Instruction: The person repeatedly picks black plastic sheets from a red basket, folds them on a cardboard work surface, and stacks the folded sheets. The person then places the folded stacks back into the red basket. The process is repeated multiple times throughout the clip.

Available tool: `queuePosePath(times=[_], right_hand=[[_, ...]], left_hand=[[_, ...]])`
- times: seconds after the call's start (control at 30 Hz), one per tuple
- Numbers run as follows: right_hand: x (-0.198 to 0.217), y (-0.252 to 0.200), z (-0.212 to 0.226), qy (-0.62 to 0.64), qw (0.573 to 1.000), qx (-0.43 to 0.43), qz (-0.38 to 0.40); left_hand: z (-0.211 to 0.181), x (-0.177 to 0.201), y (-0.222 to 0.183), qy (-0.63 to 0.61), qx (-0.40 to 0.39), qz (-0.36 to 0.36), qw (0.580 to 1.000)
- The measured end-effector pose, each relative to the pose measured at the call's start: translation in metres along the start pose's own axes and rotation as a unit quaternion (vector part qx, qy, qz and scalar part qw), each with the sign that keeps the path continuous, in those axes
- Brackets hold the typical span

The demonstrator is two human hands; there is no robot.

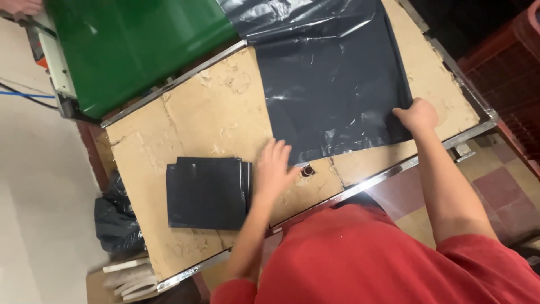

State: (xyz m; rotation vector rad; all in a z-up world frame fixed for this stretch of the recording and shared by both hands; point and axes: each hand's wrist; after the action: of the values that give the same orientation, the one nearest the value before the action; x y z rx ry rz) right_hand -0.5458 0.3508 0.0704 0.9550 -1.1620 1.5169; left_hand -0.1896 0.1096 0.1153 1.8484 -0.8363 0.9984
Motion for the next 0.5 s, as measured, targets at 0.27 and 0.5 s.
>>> queuePosePath(times=[0.27, 0.5], right_hand=[[0.044, -0.017, 0.031, 0.361, 0.928, 0.091, -0.010], [0.159, -0.054, 0.030, 0.494, 0.835, 0.244, -0.004]], left_hand=[[-0.049, -0.084, 0.002, 0.123, 0.031, -0.006, 0.992], [-0.022, -0.010, 0.027, 0.052, 0.041, -0.002, 0.998]])
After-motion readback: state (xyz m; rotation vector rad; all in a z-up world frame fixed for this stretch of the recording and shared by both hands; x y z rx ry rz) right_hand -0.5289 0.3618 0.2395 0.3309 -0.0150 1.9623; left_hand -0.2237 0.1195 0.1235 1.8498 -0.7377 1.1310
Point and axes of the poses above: each hand's wrist, its own y-axis towards the middle knuckle, its own x-axis out of the back of the hand, z = x × y, and after that the axes turned 11 degrees about -z, right-handed
